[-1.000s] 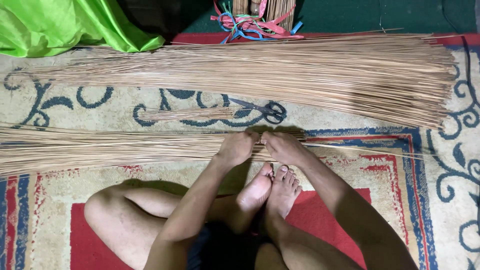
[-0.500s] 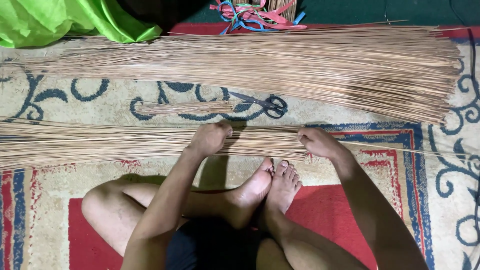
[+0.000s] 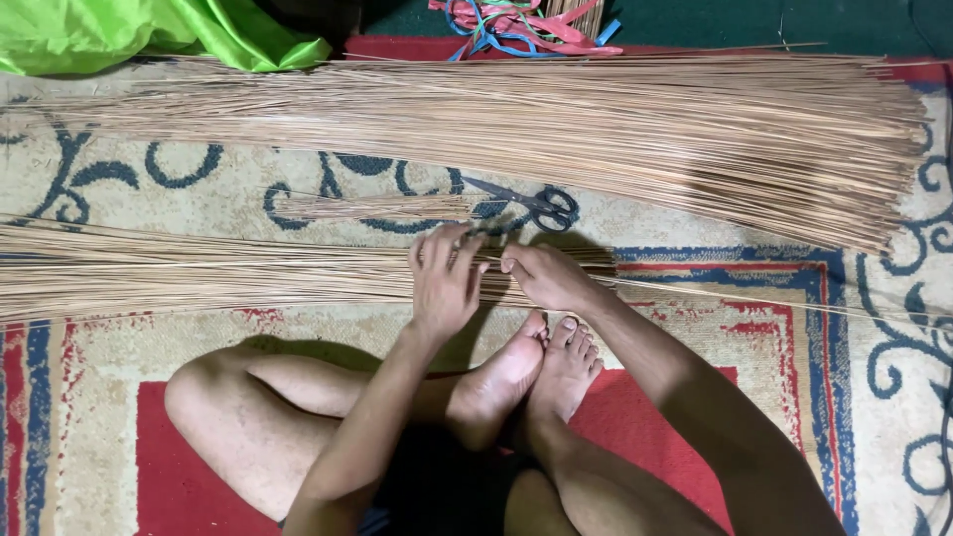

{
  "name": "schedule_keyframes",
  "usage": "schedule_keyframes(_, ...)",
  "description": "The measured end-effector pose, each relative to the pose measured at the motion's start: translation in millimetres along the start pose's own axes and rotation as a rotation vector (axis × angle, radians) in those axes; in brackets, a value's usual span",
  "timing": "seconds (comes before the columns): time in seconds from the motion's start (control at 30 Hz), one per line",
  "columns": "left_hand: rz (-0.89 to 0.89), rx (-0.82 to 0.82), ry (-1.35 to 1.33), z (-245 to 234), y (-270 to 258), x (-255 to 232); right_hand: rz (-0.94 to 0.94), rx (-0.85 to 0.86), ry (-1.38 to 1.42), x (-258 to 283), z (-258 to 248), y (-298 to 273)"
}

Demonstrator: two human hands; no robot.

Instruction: Sorting and cutting long thin wooden sticks to a uniform length using scissors while sitting on the floor.

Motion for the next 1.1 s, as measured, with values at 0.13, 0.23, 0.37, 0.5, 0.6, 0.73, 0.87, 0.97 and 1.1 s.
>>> schedule_keyframes(0.13,-0.452,-0.337,-0.321,30.9,-42.3,-10.3,0.016,-0.034,0.045,0.9,-2.0,10.3)
schedule_keyframes(0.23,-0.832,-0.423,-0.976,52.5,-40.5,-20.8,0.026,-0.037,0.051,3.6,-3.0,11.4)
schedule_keyframes(0.37,-0.994,-0.37,-1.534,46.4,-13.4,-33.7,0.018,-0.08,-0.013,2.1,2.8,10.6)
schedule_keyframes(0.5,-1.037,-0.436,-1.681,57.0,-16.8,-18.2,-0.006,-0.173,-0.069,1.1,12.9,7.5)
schedule_keyframes(0.6,-1.066,-0.468,-1.705,59.0,-23.5,-12.4,-0.028,-0.192,-0.058,2.5,16.8,5.0)
schedule_keyframes(0.73,-1.078,-0.481,-1.744,53.7,-24.8,-15.3,-0.052,-0.202,-0.058,2.3,21.2,4.8)
schedule_keyframes(0.87,-1.064,-0.497,-1.788,54.7,-24.9,-15.5,-0.06,-0.219,-0.036,0.0,22.0,2.7)
schedule_keyframes(0.97,-1.057,-0.513,-1.786,54.1,-24.2,-12.7,-0.074,-0.237,-0.045,3.8,19.1,0.8)
schedule_keyframes(1.1,-1.063,-0.541,-1.744,56.9,-25.0,-4.9,-0.09,-0.262,-0.089,-7.4,23.7,4.4)
Point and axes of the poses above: each hand's wrist, its own y-axis towards the middle knuckle, its own z-axis out of the palm, x = y × z, the point moved 2 cm from there along y, towards the middle knuckle, and after that the axes turned 2 degrees about -z, right-handed, at the moved point
